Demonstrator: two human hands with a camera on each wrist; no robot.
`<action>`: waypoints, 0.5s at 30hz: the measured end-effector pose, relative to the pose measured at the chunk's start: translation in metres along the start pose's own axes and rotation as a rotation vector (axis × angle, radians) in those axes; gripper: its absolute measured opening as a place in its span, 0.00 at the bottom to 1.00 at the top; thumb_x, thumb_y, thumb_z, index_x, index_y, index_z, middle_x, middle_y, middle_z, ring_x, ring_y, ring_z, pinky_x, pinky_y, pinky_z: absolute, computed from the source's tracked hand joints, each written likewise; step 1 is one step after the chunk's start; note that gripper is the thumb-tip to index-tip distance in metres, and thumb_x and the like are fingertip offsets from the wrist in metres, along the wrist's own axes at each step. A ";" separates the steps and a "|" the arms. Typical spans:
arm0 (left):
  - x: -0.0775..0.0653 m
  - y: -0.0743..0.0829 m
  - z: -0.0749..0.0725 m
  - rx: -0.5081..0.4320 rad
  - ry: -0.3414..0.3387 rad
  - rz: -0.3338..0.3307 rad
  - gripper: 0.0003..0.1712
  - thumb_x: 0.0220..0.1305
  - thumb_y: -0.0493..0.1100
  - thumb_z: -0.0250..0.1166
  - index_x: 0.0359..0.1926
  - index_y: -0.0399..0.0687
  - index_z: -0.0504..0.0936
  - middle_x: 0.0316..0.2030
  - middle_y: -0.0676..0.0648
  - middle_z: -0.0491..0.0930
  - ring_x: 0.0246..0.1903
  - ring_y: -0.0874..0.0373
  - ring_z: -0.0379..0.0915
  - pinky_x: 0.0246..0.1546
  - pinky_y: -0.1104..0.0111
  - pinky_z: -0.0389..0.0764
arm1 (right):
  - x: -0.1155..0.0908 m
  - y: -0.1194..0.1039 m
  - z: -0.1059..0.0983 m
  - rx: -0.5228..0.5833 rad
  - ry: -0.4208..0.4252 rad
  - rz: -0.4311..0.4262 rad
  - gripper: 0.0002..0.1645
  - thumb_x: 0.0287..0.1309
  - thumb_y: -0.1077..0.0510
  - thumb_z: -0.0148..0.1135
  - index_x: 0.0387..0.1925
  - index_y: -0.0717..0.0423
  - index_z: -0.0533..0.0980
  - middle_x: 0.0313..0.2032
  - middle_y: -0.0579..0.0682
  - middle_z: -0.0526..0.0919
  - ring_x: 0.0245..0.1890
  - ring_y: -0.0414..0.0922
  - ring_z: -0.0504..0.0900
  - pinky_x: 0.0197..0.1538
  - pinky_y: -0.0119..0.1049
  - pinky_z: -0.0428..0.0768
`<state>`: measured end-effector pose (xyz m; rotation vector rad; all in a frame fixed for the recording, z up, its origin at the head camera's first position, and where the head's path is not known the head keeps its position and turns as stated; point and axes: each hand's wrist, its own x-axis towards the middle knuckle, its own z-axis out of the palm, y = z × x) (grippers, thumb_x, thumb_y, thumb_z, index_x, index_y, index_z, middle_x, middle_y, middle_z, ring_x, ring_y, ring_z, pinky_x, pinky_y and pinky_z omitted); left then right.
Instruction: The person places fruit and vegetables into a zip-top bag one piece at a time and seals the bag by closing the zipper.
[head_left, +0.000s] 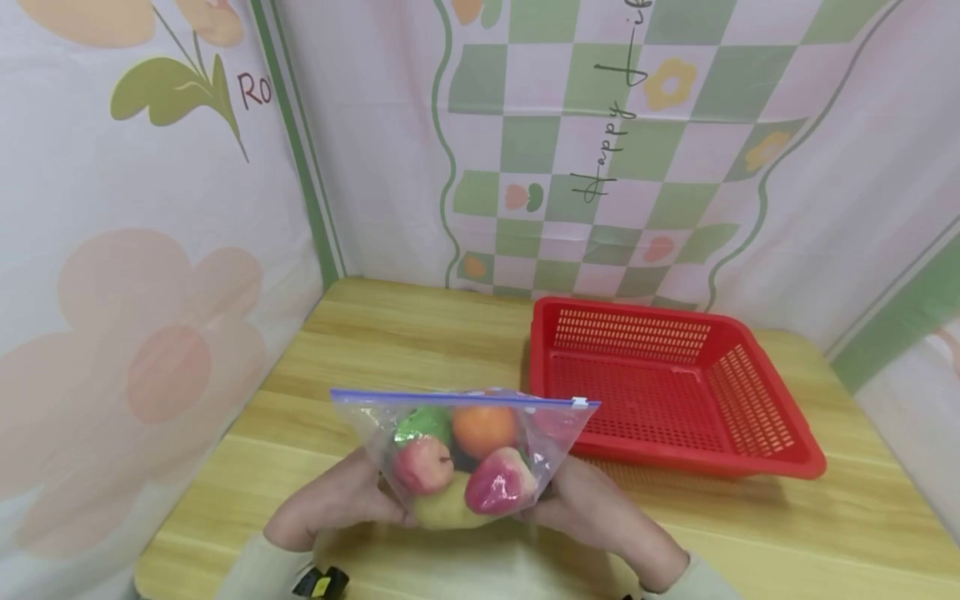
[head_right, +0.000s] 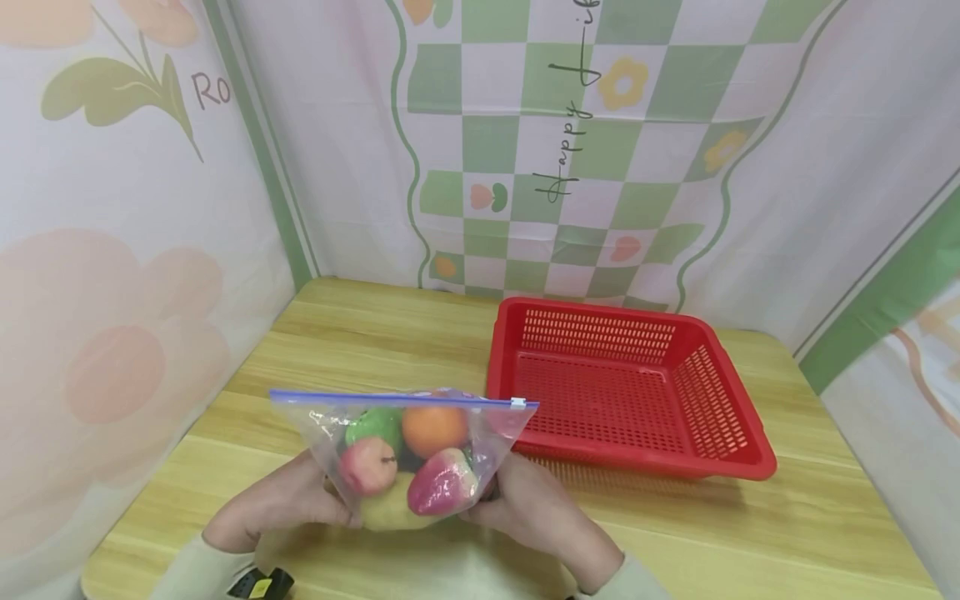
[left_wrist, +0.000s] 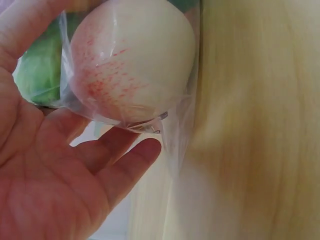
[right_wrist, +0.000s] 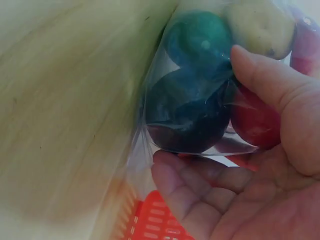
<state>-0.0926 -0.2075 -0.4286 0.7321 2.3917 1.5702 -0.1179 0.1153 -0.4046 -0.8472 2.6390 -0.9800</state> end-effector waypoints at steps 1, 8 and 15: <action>0.000 0.000 0.000 0.006 0.010 -0.006 0.73 0.34 0.42 0.82 0.75 0.66 0.43 0.67 0.57 0.63 0.62 0.57 0.66 0.61 0.61 0.70 | 0.001 -0.001 0.000 -0.003 0.008 -0.007 0.47 0.46 0.34 0.70 0.67 0.27 0.61 0.48 0.34 0.80 0.39 0.33 0.77 0.44 0.34 0.78; -0.004 0.005 -0.005 -0.012 0.109 -0.089 0.67 0.36 0.50 0.81 0.73 0.72 0.49 0.65 0.61 0.66 0.61 0.59 0.66 0.60 0.54 0.69 | 0.006 -0.007 0.004 0.009 0.052 -0.089 0.37 0.52 0.33 0.65 0.63 0.29 0.67 0.51 0.34 0.80 0.48 0.34 0.78 0.50 0.38 0.79; -0.014 0.011 -0.013 -0.115 0.201 -0.190 0.57 0.41 0.46 0.79 0.70 0.73 0.58 0.62 0.59 0.69 0.60 0.57 0.67 0.62 0.52 0.65 | 0.018 -0.017 0.008 0.070 0.041 -0.151 0.38 0.55 0.36 0.64 0.66 0.25 0.62 0.58 0.30 0.74 0.55 0.34 0.76 0.56 0.39 0.77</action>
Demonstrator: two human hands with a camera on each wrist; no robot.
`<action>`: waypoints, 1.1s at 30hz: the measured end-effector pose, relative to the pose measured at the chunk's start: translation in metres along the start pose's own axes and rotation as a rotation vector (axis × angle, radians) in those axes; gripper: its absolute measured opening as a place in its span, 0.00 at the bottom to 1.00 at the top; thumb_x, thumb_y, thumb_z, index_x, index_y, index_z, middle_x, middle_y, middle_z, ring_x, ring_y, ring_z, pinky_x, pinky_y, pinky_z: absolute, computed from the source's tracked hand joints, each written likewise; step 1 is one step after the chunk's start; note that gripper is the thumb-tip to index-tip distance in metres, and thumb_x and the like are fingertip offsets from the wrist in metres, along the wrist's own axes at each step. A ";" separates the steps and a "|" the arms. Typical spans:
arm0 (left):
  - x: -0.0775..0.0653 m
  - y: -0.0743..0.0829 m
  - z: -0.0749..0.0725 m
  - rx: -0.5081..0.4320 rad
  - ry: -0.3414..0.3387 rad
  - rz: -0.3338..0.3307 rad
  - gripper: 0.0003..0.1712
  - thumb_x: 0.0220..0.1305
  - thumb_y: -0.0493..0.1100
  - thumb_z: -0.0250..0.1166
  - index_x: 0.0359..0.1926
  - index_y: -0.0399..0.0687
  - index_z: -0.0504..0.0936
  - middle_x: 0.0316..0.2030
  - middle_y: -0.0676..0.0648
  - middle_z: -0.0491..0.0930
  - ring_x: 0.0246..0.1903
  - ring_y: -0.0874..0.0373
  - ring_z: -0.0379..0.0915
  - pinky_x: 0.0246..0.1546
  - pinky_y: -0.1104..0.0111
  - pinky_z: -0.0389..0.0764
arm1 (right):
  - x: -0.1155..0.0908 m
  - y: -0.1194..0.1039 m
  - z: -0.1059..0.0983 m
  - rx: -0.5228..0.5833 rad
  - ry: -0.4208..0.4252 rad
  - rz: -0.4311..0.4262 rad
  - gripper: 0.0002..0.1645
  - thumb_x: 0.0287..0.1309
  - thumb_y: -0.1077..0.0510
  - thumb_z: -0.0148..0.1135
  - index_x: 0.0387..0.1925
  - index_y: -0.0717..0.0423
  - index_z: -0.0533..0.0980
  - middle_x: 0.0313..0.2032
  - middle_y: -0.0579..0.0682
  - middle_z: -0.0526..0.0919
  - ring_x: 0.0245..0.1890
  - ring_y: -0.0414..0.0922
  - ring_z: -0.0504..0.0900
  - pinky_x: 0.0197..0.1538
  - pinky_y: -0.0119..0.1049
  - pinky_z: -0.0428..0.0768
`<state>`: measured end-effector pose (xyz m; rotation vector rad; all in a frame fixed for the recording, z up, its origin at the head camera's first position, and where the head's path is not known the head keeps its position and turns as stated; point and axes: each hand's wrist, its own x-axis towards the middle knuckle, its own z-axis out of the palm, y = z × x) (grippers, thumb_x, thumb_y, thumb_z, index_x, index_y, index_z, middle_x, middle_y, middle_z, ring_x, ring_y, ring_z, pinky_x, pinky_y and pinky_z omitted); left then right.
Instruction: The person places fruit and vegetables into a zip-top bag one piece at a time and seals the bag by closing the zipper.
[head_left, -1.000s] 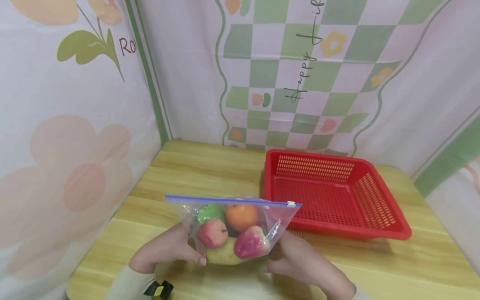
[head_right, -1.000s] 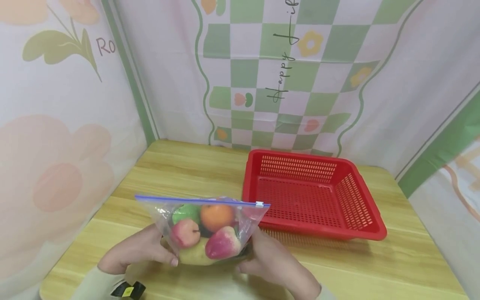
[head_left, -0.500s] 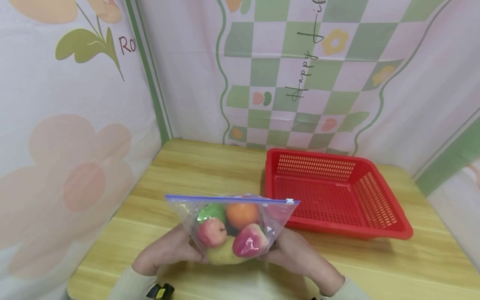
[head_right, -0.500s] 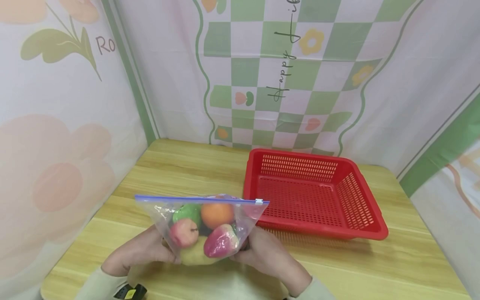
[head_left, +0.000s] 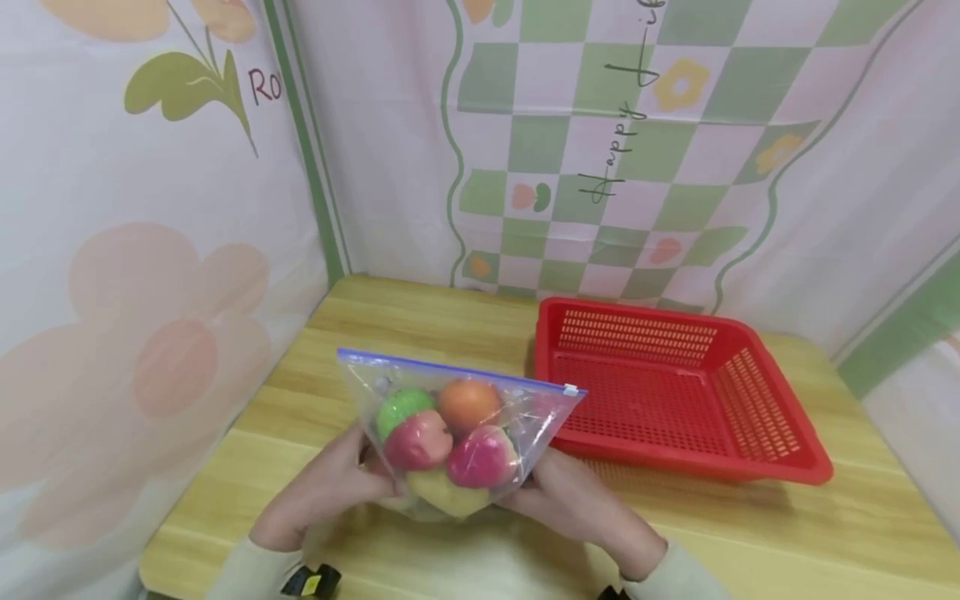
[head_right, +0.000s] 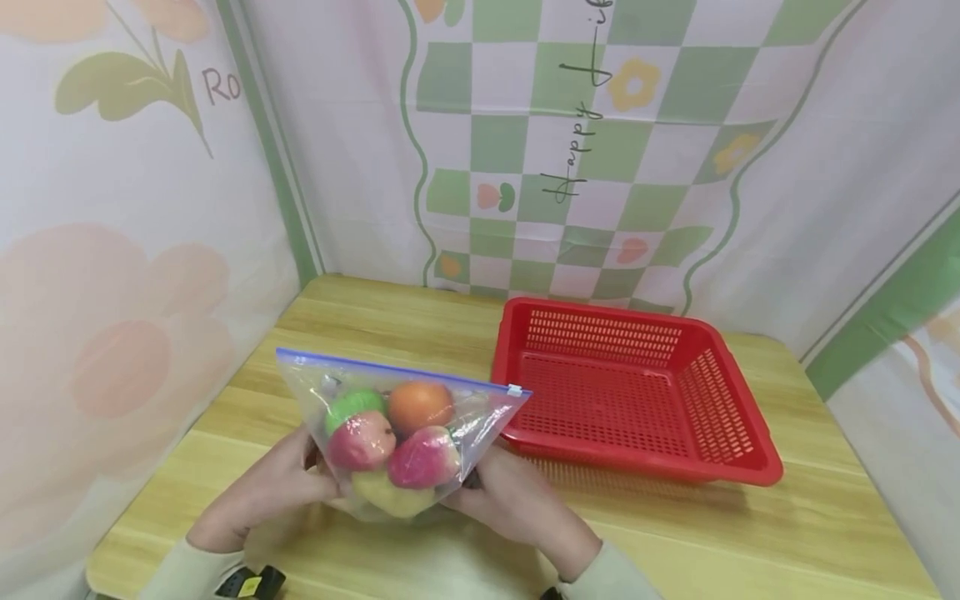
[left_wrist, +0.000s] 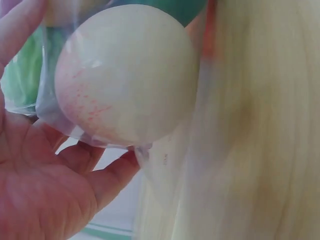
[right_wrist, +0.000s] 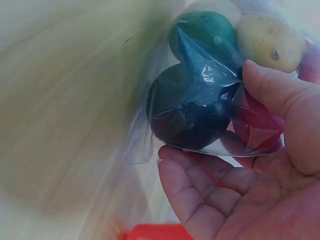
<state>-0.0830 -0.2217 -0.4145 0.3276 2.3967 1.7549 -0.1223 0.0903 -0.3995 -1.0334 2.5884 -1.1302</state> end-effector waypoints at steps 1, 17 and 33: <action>-0.001 0.001 -0.002 -0.008 0.012 -0.009 0.55 0.42 0.45 0.79 0.69 0.73 0.58 0.62 0.58 0.69 0.60 0.56 0.67 0.62 0.52 0.65 | 0.003 -0.001 0.000 0.012 -0.007 0.001 0.38 0.55 0.37 0.64 0.67 0.24 0.61 0.58 0.30 0.73 0.55 0.34 0.75 0.56 0.38 0.77; 0.009 -0.003 -0.019 0.020 0.100 -0.112 0.45 0.63 0.55 0.64 0.74 0.61 0.49 0.56 0.42 0.74 0.52 0.49 0.74 0.50 0.58 0.79 | 0.039 -0.008 0.011 0.262 -0.152 0.231 0.36 0.63 0.40 0.58 0.66 0.52 0.64 0.54 0.48 0.79 0.53 0.43 0.78 0.52 0.39 0.79; 0.023 -0.007 -0.022 0.093 0.109 -0.276 0.53 0.64 0.68 0.54 0.77 0.52 0.39 0.63 0.31 0.67 0.60 0.34 0.66 0.58 0.36 0.63 | 0.054 -0.001 0.016 0.307 -0.165 0.355 0.41 0.65 0.40 0.55 0.70 0.58 0.59 0.44 0.55 0.80 0.46 0.50 0.79 0.44 0.44 0.81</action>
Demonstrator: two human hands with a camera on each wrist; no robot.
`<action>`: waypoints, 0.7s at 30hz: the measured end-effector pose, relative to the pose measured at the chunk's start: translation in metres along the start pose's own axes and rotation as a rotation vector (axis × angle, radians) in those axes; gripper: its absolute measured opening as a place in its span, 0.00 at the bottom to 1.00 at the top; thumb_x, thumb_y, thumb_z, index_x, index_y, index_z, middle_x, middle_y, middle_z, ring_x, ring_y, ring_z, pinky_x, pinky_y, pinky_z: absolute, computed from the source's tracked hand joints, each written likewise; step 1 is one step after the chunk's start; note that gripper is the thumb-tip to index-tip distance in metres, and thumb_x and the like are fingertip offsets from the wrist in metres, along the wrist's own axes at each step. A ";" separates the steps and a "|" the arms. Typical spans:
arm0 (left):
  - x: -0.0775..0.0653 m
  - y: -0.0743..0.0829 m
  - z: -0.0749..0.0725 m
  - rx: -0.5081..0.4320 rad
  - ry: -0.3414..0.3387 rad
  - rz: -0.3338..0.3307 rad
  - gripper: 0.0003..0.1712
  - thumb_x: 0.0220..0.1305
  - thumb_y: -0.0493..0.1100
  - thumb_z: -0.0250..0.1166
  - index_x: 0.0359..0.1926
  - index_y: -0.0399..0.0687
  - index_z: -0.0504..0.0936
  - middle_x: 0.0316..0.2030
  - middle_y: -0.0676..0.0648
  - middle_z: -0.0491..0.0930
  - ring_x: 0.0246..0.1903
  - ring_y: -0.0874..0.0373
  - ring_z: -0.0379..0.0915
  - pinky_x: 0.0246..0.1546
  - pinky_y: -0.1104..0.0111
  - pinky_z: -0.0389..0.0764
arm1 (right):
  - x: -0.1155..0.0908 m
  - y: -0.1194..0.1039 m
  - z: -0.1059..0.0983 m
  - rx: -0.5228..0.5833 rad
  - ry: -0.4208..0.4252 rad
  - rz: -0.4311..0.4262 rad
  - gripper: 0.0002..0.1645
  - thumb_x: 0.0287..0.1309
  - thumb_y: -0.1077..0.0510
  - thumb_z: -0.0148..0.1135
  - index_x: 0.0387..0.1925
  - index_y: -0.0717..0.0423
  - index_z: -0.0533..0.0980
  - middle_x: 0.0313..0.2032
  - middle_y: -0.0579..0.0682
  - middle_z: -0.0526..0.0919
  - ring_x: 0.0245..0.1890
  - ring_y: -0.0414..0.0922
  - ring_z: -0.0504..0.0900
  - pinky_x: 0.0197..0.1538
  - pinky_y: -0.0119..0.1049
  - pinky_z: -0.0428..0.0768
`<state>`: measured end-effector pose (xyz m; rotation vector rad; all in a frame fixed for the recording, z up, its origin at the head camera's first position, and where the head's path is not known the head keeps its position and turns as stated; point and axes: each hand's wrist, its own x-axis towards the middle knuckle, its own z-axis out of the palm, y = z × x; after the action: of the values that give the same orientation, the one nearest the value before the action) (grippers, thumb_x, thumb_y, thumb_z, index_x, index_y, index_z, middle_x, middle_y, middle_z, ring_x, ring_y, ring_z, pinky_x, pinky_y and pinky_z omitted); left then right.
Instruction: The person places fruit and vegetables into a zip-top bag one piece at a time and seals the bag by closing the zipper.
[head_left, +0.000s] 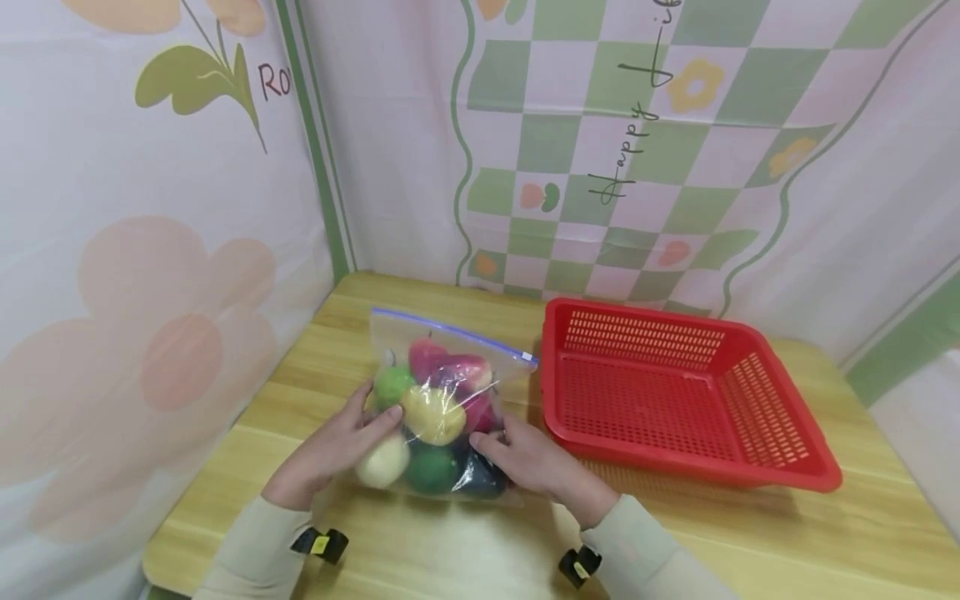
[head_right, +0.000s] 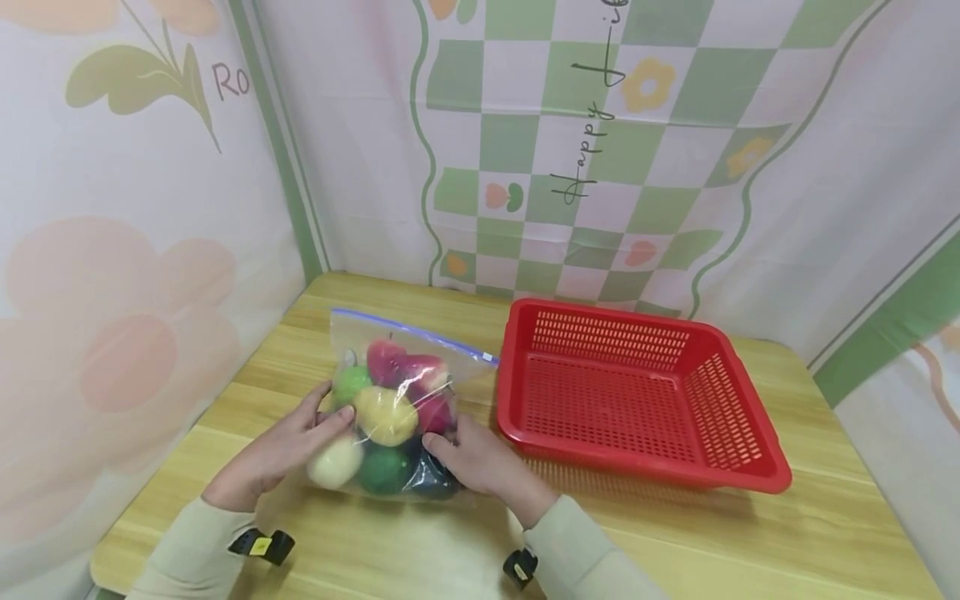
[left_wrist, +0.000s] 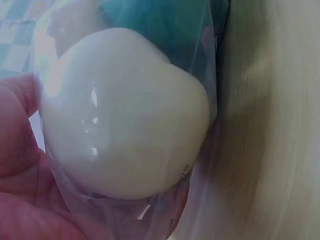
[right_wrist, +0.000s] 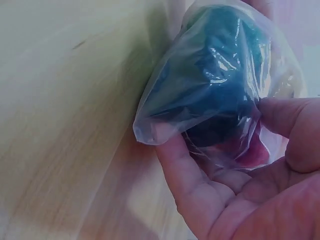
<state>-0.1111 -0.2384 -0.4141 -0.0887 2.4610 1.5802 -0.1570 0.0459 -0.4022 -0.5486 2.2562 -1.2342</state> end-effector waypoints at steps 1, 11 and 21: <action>0.000 0.000 0.000 0.008 0.001 -0.013 0.54 0.63 0.69 0.53 0.77 0.50 0.38 0.63 0.31 0.66 0.61 0.33 0.64 0.58 0.36 0.63 | 0.000 0.000 0.000 0.003 0.004 0.017 0.42 0.64 0.40 0.55 0.70 0.59 0.59 0.43 0.55 0.80 0.45 0.50 0.79 0.42 0.43 0.81; 0.004 0.001 0.010 0.201 0.031 0.067 0.56 0.64 0.70 0.51 0.76 0.42 0.38 0.67 0.30 0.59 0.62 0.32 0.62 0.60 0.37 0.62 | -0.005 0.002 0.003 0.025 -0.001 0.086 0.41 0.63 0.39 0.57 0.65 0.62 0.59 0.41 0.60 0.78 0.31 0.51 0.80 0.23 0.45 0.81; 0.017 -0.002 0.014 0.323 0.037 0.096 0.51 0.69 0.67 0.47 0.76 0.40 0.39 0.69 0.30 0.56 0.63 0.31 0.61 0.60 0.38 0.61 | 0.000 0.001 0.007 0.002 0.024 0.027 0.39 0.67 0.43 0.53 0.70 0.59 0.54 0.46 0.62 0.76 0.25 0.49 0.81 0.23 0.43 0.81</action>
<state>-0.1249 -0.2256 -0.4245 0.0536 2.7501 1.2026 -0.1529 0.0414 -0.4062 -0.5036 2.2751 -1.2358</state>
